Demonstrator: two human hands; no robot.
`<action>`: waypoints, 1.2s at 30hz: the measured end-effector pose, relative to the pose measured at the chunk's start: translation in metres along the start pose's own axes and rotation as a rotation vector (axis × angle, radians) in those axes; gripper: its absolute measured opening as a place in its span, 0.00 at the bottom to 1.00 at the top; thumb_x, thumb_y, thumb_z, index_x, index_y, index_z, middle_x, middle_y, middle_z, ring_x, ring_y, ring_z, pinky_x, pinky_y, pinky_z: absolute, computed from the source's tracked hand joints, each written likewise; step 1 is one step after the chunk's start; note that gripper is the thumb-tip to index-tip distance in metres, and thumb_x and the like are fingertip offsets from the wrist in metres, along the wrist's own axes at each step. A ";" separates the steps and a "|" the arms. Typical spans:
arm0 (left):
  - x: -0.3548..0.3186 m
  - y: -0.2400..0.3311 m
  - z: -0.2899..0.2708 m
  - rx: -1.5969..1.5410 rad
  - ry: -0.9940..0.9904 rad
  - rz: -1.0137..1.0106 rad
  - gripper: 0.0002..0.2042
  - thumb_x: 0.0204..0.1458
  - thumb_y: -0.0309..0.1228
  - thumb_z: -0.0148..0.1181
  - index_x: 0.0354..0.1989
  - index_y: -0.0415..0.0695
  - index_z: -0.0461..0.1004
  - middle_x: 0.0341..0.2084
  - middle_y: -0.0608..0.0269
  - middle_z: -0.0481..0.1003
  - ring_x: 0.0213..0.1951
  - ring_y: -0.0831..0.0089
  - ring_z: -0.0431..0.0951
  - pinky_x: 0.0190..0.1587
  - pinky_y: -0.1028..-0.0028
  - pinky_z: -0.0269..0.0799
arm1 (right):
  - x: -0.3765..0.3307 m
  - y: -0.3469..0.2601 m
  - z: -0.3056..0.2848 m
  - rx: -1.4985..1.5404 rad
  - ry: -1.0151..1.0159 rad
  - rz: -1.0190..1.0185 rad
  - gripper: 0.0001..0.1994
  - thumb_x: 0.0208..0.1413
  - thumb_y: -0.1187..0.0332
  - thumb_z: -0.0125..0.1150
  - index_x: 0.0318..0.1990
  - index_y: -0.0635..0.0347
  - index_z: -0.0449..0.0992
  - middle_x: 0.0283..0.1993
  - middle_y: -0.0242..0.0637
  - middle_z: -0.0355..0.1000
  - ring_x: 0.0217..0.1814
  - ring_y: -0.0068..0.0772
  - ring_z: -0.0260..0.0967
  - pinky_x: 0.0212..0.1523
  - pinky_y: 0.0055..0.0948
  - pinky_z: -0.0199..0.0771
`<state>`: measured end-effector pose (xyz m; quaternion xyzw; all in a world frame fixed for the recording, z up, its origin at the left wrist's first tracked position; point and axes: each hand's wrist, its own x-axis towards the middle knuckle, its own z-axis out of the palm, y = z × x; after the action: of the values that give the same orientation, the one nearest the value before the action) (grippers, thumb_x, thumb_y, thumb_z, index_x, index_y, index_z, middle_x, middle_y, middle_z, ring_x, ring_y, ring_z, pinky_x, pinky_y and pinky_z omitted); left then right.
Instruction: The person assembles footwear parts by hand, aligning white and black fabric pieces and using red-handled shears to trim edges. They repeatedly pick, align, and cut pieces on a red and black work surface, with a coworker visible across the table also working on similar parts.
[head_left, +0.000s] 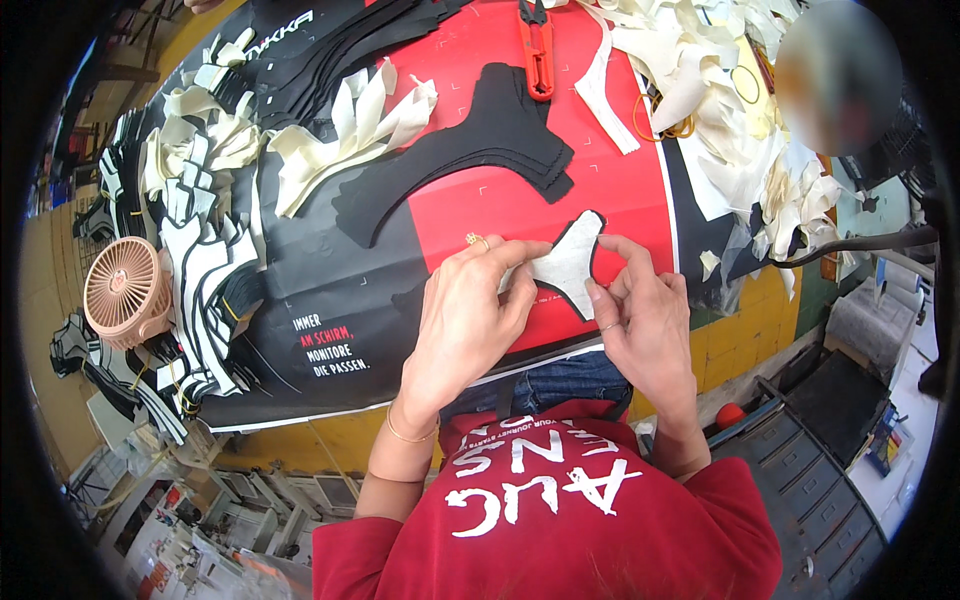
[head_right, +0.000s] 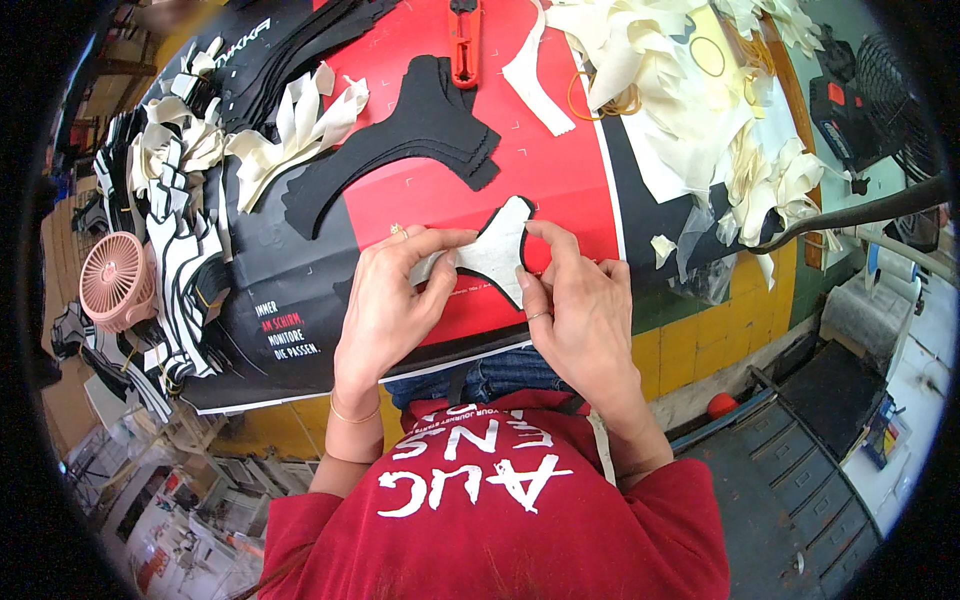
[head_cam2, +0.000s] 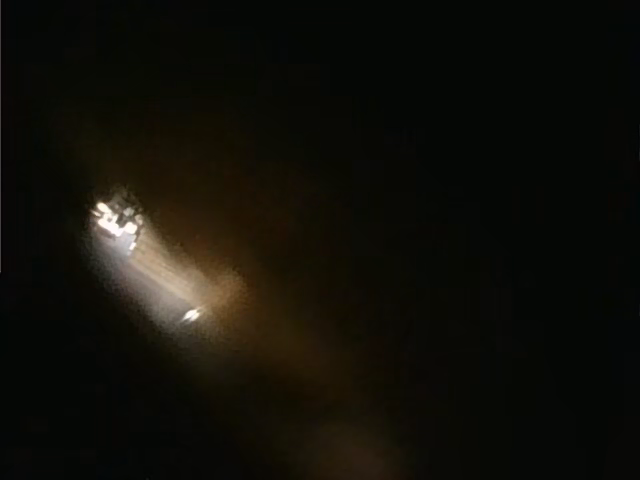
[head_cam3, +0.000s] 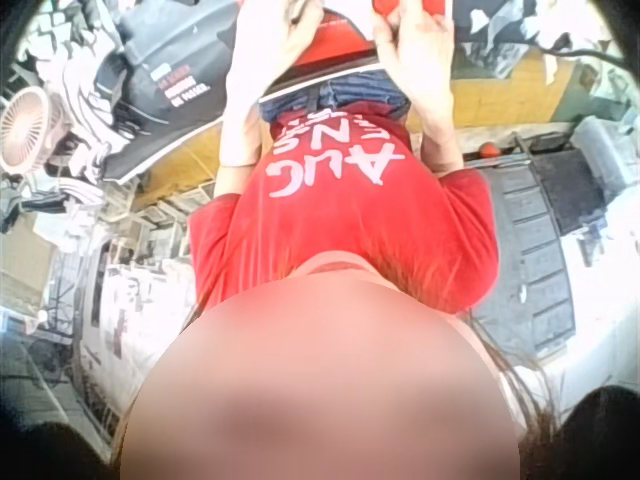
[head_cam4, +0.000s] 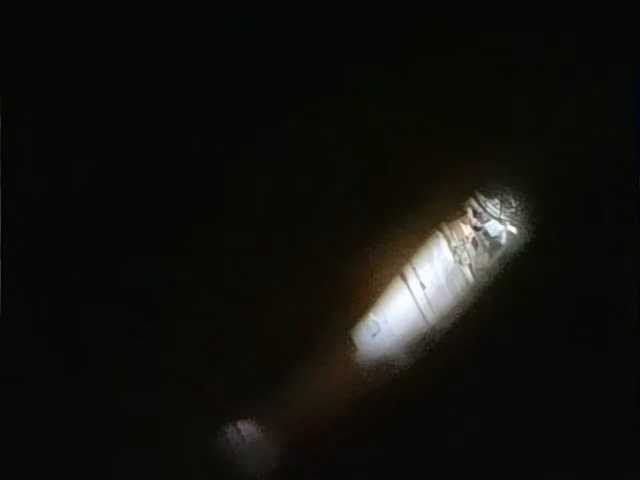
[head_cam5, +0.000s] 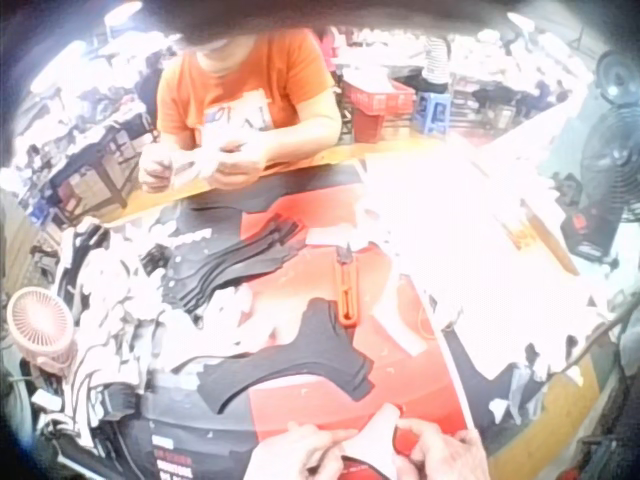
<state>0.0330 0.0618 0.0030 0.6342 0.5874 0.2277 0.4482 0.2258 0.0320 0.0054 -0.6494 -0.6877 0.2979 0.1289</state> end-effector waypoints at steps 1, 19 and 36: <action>0.000 0.000 0.000 0.001 -0.003 -0.003 0.11 0.52 0.22 0.56 0.42 0.38 0.81 0.30 0.47 0.79 0.29 0.57 0.78 0.37 0.65 0.72 | -0.001 0.001 0.000 -0.024 -0.006 0.009 0.19 0.58 0.68 0.61 0.58 0.56 0.69 0.20 0.28 0.67 0.25 0.31 0.68 0.39 0.35 0.57; -0.005 -0.003 0.009 -0.101 0.097 0.027 0.16 0.54 0.21 0.61 0.52 0.37 0.74 0.26 0.50 0.79 0.27 0.62 0.80 0.35 0.70 0.73 | 0.006 -0.008 0.031 -0.227 0.128 -0.312 0.35 0.64 0.45 0.47 0.69 0.63 0.59 0.74 0.50 0.52 0.77 0.50 0.46 0.72 0.51 0.42; -0.045 -0.019 -0.017 -0.109 0.236 -0.211 0.15 0.52 0.23 0.66 0.49 0.37 0.76 0.20 0.60 0.75 0.19 0.76 0.72 0.26 0.75 0.68 | 0.008 0.001 0.036 -0.431 0.013 -0.263 0.36 0.62 0.36 0.41 0.72 0.43 0.57 0.77 0.46 0.46 0.80 0.46 0.40 0.75 0.53 0.29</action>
<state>-0.0008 0.0223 0.0066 0.5125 0.6861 0.2836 0.4315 0.2049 0.0314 -0.0252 -0.5689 -0.8129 0.1208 0.0296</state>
